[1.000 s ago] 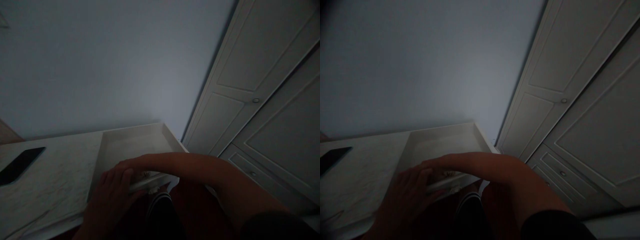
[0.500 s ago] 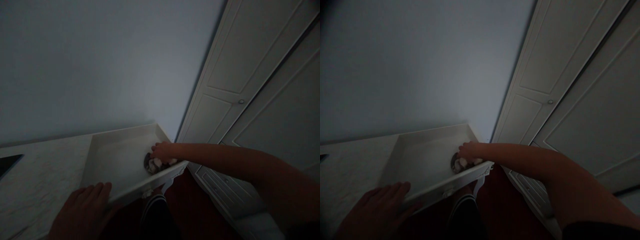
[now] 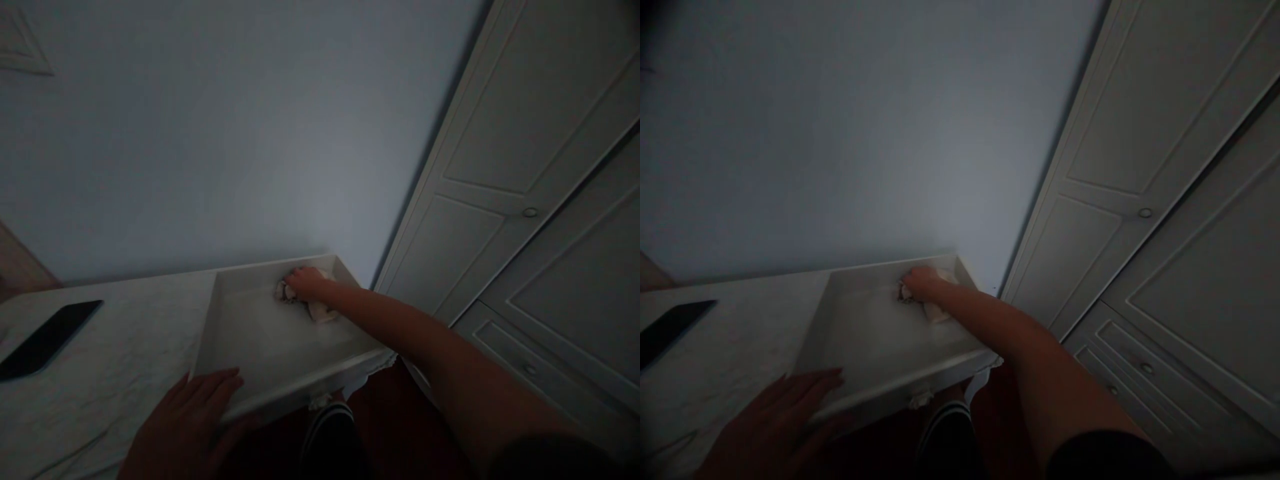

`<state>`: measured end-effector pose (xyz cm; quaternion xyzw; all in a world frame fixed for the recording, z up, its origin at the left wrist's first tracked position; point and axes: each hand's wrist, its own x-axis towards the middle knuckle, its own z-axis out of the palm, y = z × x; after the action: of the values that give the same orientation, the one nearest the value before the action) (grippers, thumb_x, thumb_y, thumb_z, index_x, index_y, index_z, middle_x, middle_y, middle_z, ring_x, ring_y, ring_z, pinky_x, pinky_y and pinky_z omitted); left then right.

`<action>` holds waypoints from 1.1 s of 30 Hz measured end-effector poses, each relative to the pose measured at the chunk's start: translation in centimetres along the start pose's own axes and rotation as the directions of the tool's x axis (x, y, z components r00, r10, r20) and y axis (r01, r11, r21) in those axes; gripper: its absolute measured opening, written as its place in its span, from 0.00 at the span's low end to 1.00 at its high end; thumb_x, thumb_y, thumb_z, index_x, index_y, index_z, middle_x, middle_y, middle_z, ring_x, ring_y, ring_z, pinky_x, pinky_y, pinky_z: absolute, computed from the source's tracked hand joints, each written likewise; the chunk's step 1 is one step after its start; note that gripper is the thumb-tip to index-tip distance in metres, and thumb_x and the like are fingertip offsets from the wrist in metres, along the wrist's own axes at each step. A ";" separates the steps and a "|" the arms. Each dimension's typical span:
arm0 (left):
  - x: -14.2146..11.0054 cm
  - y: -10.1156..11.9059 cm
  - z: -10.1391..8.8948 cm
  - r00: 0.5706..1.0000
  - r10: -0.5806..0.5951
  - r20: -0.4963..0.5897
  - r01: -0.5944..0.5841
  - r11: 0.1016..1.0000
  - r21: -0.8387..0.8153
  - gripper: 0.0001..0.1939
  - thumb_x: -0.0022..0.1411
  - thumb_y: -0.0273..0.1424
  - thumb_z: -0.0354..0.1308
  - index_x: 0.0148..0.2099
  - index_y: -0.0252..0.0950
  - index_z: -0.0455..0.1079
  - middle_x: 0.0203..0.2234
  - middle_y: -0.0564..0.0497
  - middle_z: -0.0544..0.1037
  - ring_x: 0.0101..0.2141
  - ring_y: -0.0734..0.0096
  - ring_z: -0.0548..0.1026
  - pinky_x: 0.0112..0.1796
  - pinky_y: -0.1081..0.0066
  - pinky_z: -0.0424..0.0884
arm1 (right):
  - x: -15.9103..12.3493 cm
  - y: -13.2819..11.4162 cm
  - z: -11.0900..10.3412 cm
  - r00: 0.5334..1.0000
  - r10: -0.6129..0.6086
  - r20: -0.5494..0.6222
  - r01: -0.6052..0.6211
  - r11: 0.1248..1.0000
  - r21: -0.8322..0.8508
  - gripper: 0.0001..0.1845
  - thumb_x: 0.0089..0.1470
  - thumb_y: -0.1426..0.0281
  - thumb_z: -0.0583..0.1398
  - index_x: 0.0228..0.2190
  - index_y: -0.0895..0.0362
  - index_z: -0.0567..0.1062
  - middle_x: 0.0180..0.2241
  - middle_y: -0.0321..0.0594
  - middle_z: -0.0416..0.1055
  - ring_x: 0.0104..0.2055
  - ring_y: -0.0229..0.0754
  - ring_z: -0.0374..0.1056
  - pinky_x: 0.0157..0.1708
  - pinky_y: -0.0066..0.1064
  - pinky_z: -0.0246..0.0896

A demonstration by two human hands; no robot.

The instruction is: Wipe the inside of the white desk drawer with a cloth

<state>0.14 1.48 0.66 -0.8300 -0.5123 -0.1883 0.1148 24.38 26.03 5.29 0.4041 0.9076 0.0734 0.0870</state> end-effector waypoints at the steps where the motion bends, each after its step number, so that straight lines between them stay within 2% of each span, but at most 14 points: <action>1: 0.2 0.2 -0.1 0.999 0.005 -0.042 -0.004 1.000 0.022 0.26 0.67 0.57 0.52 0.54 0.46 0.76 0.48 0.51 0.84 0.45 0.57 0.82 0.46 0.58 0.76 | 0.7 -1.1 -0.1 0.999 -0.032 -0.015 0.032 0.999 0.003 0.19 0.59 0.71 0.62 0.53 0.56 0.74 0.50 0.53 0.75 0.51 0.55 0.74 0.47 0.44 0.72; 4: 0.3 0.4 -0.2 0.990 0.028 -0.137 -0.019 0.997 0.069 0.32 0.68 0.56 0.51 0.66 0.44 0.66 0.57 0.49 0.79 0.50 0.58 0.80 0.49 0.61 0.76 | 2.6 -5.6 -0.4 0.983 -0.156 -0.094 0.161 0.986 0.052 0.22 0.59 0.66 0.62 0.55 0.53 0.72 0.49 0.50 0.76 0.49 0.55 0.76 0.42 0.44 0.74; 8: 0.2 0.4 -0.1 0.989 -0.008 -0.149 0.021 0.996 0.086 0.41 0.68 0.57 0.49 0.74 0.43 0.51 0.66 0.46 0.69 0.58 0.56 0.74 0.55 0.60 0.73 | 4.3 -11.3 -1.0 0.921 -0.349 -0.171 0.376 0.911 0.167 0.22 0.62 0.63 0.60 0.56 0.54 0.70 0.51 0.49 0.76 0.50 0.55 0.75 0.40 0.42 0.74; 12: 0.0 0.3 -0.4 0.991 -0.078 -0.108 0.084 0.995 0.051 0.44 0.67 0.57 0.51 0.76 0.44 0.45 0.69 0.46 0.65 0.60 0.54 0.73 0.53 0.58 0.75 | 2.4 -12.9 -2.0 0.872 -0.485 -0.070 0.485 0.834 0.262 0.21 0.62 0.65 0.61 0.55 0.54 0.70 0.53 0.50 0.76 0.51 0.55 0.75 0.42 0.42 0.72; 17: -0.8 -1.1 0.0 0.992 -0.127 -0.016 0.127 0.992 -0.016 0.40 0.66 0.54 0.54 0.75 0.48 0.50 0.69 0.49 0.64 0.60 0.56 0.74 0.52 0.59 0.77 | -4.2 -9.3 -3.7 0.730 -0.679 0.080 0.593 0.688 0.420 0.20 0.54 0.74 0.66 0.50 0.54 0.75 0.55 0.43 0.76 0.52 0.47 0.74 0.49 0.34 0.67; 20: -1.5 -2.2 0.8 0.995 -0.088 0.044 0.088 0.996 0.012 0.37 0.66 0.56 0.53 0.71 0.46 0.59 0.64 0.46 0.72 0.58 0.51 0.76 0.57 0.49 0.72 | -9.4 -4.3 -6.0 0.817 -0.576 0.023 0.510 0.742 0.435 0.25 0.51 0.75 0.68 0.51 0.56 0.75 0.50 0.44 0.78 0.50 0.47 0.74 0.51 0.37 0.66; 22: -1.7 -2.6 1.2 0.997 -0.024 0.067 0.021 0.999 0.050 0.34 0.65 0.55 0.55 0.68 0.48 0.65 0.61 0.46 0.75 0.58 0.48 0.75 0.62 0.41 0.63 | -14.2 -1.0 -7.6 0.889 -0.408 -0.208 0.455 0.733 0.505 0.22 0.52 0.73 0.68 0.49 0.58 0.75 0.49 0.47 0.77 0.51 0.47 0.73 0.52 0.37 0.65; 24: -1.5 -2.4 1.4 0.997 0.027 0.079 -0.031 0.998 0.053 0.30 0.65 0.52 0.58 0.66 0.51 0.68 0.61 0.47 0.75 0.59 0.49 0.74 0.66 0.40 0.57 | -20.2 0.9 -8.2 0.893 -0.140 -0.428 0.392 0.710 0.585 0.17 0.58 0.66 0.64 0.49 0.56 0.75 0.48 0.46 0.77 0.51 0.45 0.73 0.51 0.39 0.67; 26: -0.8 -1.6 1.3 0.992 0.026 0.126 -0.028 1.000 0.010 0.27 0.65 0.50 0.58 0.64 0.52 0.70 0.59 0.49 0.77 0.59 0.50 0.75 0.64 0.44 0.63 | -26.4 1.0 -7.2 0.773 0.236 -0.589 0.256 0.733 0.630 0.16 0.63 0.59 0.59 0.47 0.52 0.76 0.48 0.47 0.77 0.51 0.47 0.74 0.49 0.43 0.68; 28: 0.4 -0.6 1.0 0.977 -0.019 0.214 0.029 0.999 -0.042 0.27 0.65 0.50 0.57 0.63 0.52 0.71 0.56 0.48 0.80 0.54 0.49 0.78 0.57 0.48 0.73 | -31.1 -0.3 -4.4 0.539 0.476 -0.695 0.129 0.769 0.627 0.17 0.60 0.55 0.62 0.46 0.50 0.77 0.47 0.49 0.76 0.49 0.51 0.75 0.44 0.45 0.71; 29: 1.1 -0.1 0.9 0.964 -0.046 0.260 0.065 0.996 -0.064 0.27 0.65 0.51 0.55 0.63 0.51 0.72 0.54 0.47 0.81 0.52 0.48 0.80 0.53 0.49 0.76 | -32.5 -1.3 -2.5 0.379 0.586 -0.717 0.053 0.759 0.648 0.16 0.59 0.56 0.63 0.45 0.49 0.77 0.47 0.49 0.76 0.48 0.52 0.75 0.43 0.45 0.71; 30: 1.7 0.3 0.7 0.952 -0.063 0.301 0.092 0.992 -0.086 0.27 0.65 0.52 0.54 0.62 0.51 0.73 0.53 0.47 0.82 0.51 0.48 0.81 0.51 0.49 0.77 | -33.2 -2.3 -0.4 0.257 0.657 -0.709 -0.006 0.735 0.678 0.15 0.59 0.59 0.63 0.46 0.49 0.77 0.47 0.48 0.75 0.47 0.52 0.75 0.42 0.46 0.72; 31: 2.3 0.7 0.6 0.942 -0.064 0.329 0.108 0.988 -0.114 0.27 0.65 0.53 0.54 0.61 0.51 0.74 0.52 0.47 0.83 0.50 0.48 0.81 0.50 0.50 0.78 | -33.2 -3.3 1.7 0.193 0.702 -0.685 -0.053 0.705 0.708 0.16 0.59 0.60 0.63 0.48 0.49 0.76 0.47 0.48 0.75 0.47 0.53 0.75 0.43 0.47 0.72; 33: 3.1 1.3 0.5 0.937 -0.050 0.345 0.118 0.977 -0.177 0.24 0.65 0.53 0.54 0.57 0.53 0.77 0.49 0.49 0.84 0.47 0.53 0.83 0.48 0.57 0.79 | -31.5 -5.1 5.7 0.217 0.729 -0.649 -0.090 0.677 0.731 0.18 0.60 0.61 0.61 0.51 0.51 0.75 0.48 0.49 0.74 0.47 0.53 0.74 0.42 0.47 0.73</action>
<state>2.62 3.57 1.53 -0.8344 -0.5387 -0.0970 -0.0649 42.68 -0.46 1.80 0.5331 0.6144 0.0436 -0.5800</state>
